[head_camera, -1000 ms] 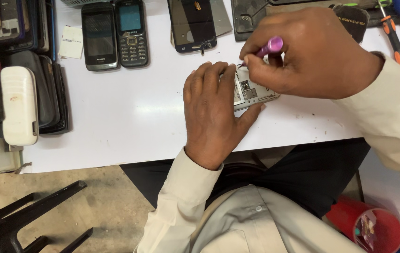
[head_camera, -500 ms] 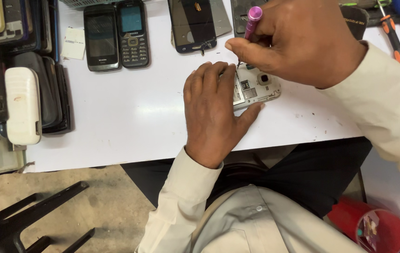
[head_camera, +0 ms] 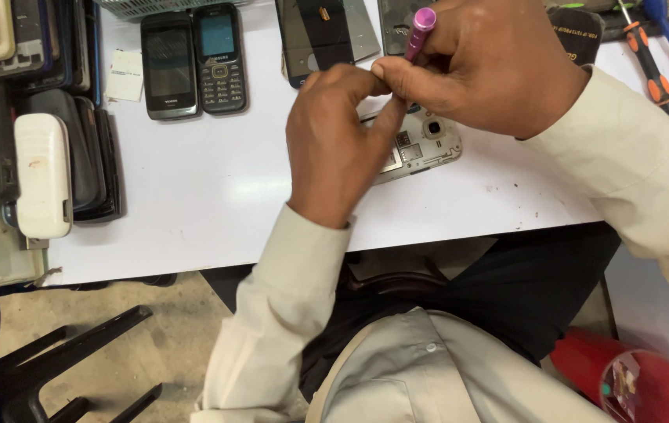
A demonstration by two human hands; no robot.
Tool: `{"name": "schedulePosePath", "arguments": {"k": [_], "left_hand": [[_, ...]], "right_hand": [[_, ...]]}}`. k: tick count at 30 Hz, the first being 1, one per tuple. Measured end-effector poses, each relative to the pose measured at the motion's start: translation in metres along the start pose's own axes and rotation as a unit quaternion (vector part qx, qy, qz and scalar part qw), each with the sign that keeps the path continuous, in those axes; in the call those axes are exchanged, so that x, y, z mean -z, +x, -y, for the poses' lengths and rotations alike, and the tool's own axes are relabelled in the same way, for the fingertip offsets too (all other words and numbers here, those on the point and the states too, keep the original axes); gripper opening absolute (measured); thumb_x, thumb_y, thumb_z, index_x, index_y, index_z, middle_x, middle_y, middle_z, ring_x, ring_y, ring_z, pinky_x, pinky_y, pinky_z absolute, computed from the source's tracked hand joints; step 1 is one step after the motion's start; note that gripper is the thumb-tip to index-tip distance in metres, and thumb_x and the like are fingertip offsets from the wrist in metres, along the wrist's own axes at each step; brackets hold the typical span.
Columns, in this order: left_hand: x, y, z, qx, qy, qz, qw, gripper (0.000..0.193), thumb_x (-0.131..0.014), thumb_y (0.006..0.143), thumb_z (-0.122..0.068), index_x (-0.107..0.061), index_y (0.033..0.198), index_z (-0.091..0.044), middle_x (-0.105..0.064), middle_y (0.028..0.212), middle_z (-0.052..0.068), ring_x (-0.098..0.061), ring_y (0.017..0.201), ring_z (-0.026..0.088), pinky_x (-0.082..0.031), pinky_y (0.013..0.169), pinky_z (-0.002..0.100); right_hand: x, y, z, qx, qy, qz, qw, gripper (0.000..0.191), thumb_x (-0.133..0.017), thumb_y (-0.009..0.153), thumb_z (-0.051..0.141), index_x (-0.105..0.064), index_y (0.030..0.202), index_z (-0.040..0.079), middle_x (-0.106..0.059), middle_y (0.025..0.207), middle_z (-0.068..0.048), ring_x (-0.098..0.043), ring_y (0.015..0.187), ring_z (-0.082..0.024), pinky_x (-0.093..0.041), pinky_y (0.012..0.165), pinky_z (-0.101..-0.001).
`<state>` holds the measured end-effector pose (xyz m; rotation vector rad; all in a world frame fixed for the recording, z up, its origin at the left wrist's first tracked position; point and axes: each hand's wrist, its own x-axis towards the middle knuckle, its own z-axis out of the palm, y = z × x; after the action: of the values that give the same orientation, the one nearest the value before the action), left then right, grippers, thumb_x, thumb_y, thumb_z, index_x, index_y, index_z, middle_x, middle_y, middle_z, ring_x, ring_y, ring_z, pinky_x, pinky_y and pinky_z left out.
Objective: The person uses a small screwdriver to remove screws from the back of a white mobile phone. They unscrew multiple fasteners around the camera and battery area, then set the screwdriver down and flip the phone over.
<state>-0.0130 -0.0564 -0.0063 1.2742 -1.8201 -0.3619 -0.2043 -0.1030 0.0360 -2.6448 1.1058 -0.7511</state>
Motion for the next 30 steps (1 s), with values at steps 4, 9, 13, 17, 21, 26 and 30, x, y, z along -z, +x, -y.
{"name": "schedulePosePath", "arguments": {"k": [4,9,13,17,21,26,30], "left_hand": [[-0.004,0.006,0.002,0.019,-0.028,0.018,0.999,0.015,-0.084,0.084,-0.018,-0.078,0.090,-0.006,-0.072,0.086,0.003,-0.066,0.083,0.020,-0.053,0.072,0.036],[-0.002,0.002,0.004,-0.039,-0.012,0.004,0.999,0.015,-0.081,0.092,-0.021,-0.078,0.096,-0.007,-0.073,0.094,0.002,-0.064,0.085,0.021,-0.052,0.073,0.036],[0.000,0.003,0.004,-0.051,-0.001,0.005,0.999,0.017,-0.080,0.091,-0.021,-0.079,0.099,-0.006,-0.073,0.095,0.003,-0.062,0.084,0.022,-0.051,0.072,0.037],[0.011,-0.005,-0.002,-0.042,0.031,0.034,0.998,0.028,-0.082,0.089,-0.018,-0.075,0.112,-0.003,-0.072,0.107,0.008,-0.062,0.101,0.027,-0.051,0.086,0.041],[0.026,-0.028,-0.010,-0.037,0.080,0.055,0.995,0.066,-0.090,0.076,-0.024,-0.062,0.128,0.006,-0.065,0.123,0.020,-0.057,0.120,0.038,-0.045,0.101,0.048],[0.033,-0.048,-0.002,-0.011,0.075,0.056,0.996,0.082,-0.091,0.076,-0.024,-0.050,0.140,0.007,-0.060,0.134,0.026,-0.051,0.135,0.046,-0.039,0.113,0.054],[0.033,-0.055,0.012,0.002,0.054,0.044,0.998,0.084,-0.091,0.078,-0.023,-0.047,0.143,0.006,-0.059,0.137,0.025,-0.051,0.137,0.046,-0.038,0.115,0.056]], "right_hand": [[0.005,-0.004,-0.005,0.007,-0.006,0.011,1.000,0.045,-0.077,0.106,0.034,-0.077,0.078,-0.001,-0.060,0.056,-0.010,-0.051,0.042,-0.016,-0.039,0.042,-0.0290],[0.033,0.003,0.001,-0.051,-0.058,0.117,0.990,0.040,-0.080,0.095,0.034,-0.073,0.092,-0.005,-0.061,0.056,-0.014,-0.054,0.041,-0.022,-0.042,0.038,-0.0338],[0.049,0.016,0.011,-0.098,-0.078,0.202,0.971,0.033,-0.072,0.099,0.029,-0.068,0.117,0.002,-0.066,0.065,-0.012,-0.059,0.044,-0.020,-0.049,0.041,-0.0327],[0.048,0.029,0.024,0.028,-0.134,0.187,0.973,0.020,-0.070,0.098,0.021,-0.073,0.102,0.002,-0.068,0.067,-0.010,-0.061,0.048,-0.019,-0.050,0.046,-0.0323],[0.043,0.039,0.031,0.025,-0.181,0.202,0.962,0.025,-0.071,0.098,0.028,-0.076,0.100,0.004,-0.069,0.065,-0.009,-0.061,0.046,-0.019,-0.050,0.046,-0.0317],[0.023,0.049,0.030,0.050,-0.327,0.238,0.913,0.034,-0.061,0.105,0.036,-0.077,0.092,0.008,-0.066,0.057,-0.005,-0.057,0.039,-0.016,-0.048,0.041,-0.0289],[0.012,0.057,0.029,0.025,-0.290,0.232,0.928,0.029,-0.065,0.107,0.031,-0.078,0.097,0.008,-0.067,0.058,-0.006,-0.058,0.037,-0.017,-0.048,0.039,-0.0307]]}}
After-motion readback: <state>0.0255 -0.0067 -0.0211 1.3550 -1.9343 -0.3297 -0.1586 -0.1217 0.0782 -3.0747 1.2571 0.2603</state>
